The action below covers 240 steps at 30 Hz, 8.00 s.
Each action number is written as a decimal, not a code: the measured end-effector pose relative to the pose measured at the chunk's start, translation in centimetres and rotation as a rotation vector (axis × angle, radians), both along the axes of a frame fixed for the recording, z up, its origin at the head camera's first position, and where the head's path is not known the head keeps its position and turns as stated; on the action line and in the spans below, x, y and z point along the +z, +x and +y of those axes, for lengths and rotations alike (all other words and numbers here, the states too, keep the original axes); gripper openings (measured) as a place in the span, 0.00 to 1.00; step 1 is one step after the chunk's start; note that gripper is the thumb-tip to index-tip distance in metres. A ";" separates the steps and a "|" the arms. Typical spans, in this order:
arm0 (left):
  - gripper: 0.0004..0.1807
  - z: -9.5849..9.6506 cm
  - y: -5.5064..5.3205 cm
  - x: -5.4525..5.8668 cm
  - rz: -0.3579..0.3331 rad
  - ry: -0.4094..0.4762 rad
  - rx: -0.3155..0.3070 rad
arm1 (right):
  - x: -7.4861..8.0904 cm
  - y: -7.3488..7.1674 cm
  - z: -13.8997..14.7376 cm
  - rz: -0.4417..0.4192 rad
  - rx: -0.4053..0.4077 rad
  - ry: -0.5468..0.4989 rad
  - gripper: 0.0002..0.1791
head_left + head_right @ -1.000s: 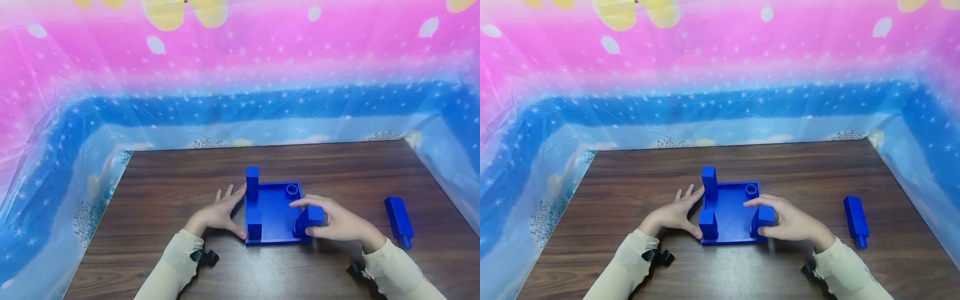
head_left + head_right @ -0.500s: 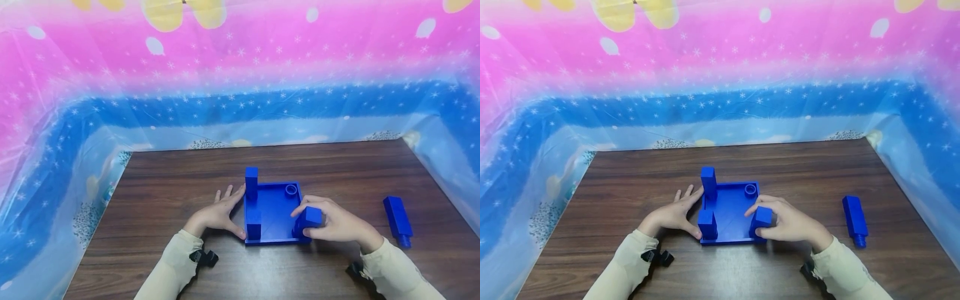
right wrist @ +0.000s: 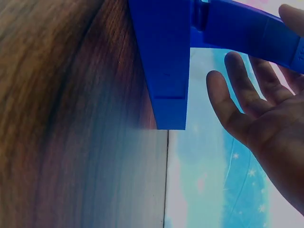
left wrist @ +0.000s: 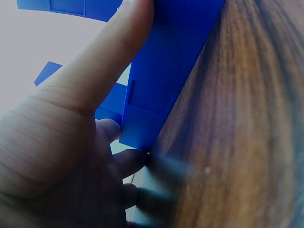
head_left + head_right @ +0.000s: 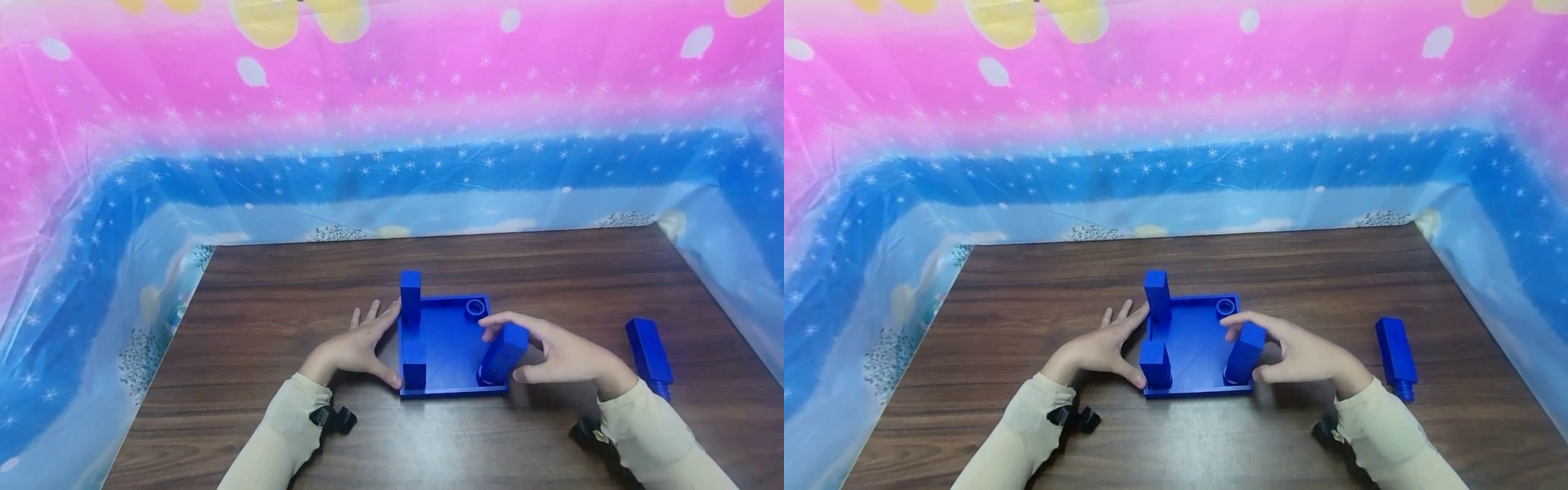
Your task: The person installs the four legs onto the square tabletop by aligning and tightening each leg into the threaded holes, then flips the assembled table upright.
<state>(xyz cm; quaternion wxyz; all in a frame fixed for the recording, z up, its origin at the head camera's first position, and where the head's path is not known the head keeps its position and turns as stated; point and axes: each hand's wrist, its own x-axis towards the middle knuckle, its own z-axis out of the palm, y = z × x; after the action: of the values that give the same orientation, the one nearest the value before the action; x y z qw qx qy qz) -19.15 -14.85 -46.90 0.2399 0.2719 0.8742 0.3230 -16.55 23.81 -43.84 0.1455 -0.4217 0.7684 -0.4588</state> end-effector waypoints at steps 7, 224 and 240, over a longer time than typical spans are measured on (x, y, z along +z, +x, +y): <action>0.80 0.0 -0.1 0.0 0.004 0.002 0.001 | 0.0 -0.6 0.3 -0.072 0.075 -0.140 0.45; 0.81 -0.1 -0.1 -0.1 -0.009 0.008 -0.002 | -0.4 -0.6 -0.3 -0.192 0.087 -0.240 0.39; 0.81 -0.1 -0.1 0.1 -0.011 -0.001 -0.001 | -0.4 -0.5 -0.3 -0.159 0.065 -0.229 0.40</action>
<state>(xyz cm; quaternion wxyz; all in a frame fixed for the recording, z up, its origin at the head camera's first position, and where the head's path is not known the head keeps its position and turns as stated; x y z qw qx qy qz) -19.23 -14.91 -46.79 0.2449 0.2702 0.8729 0.3240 -17.09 23.52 -44.24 0.1718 -0.4225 0.6831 -0.5704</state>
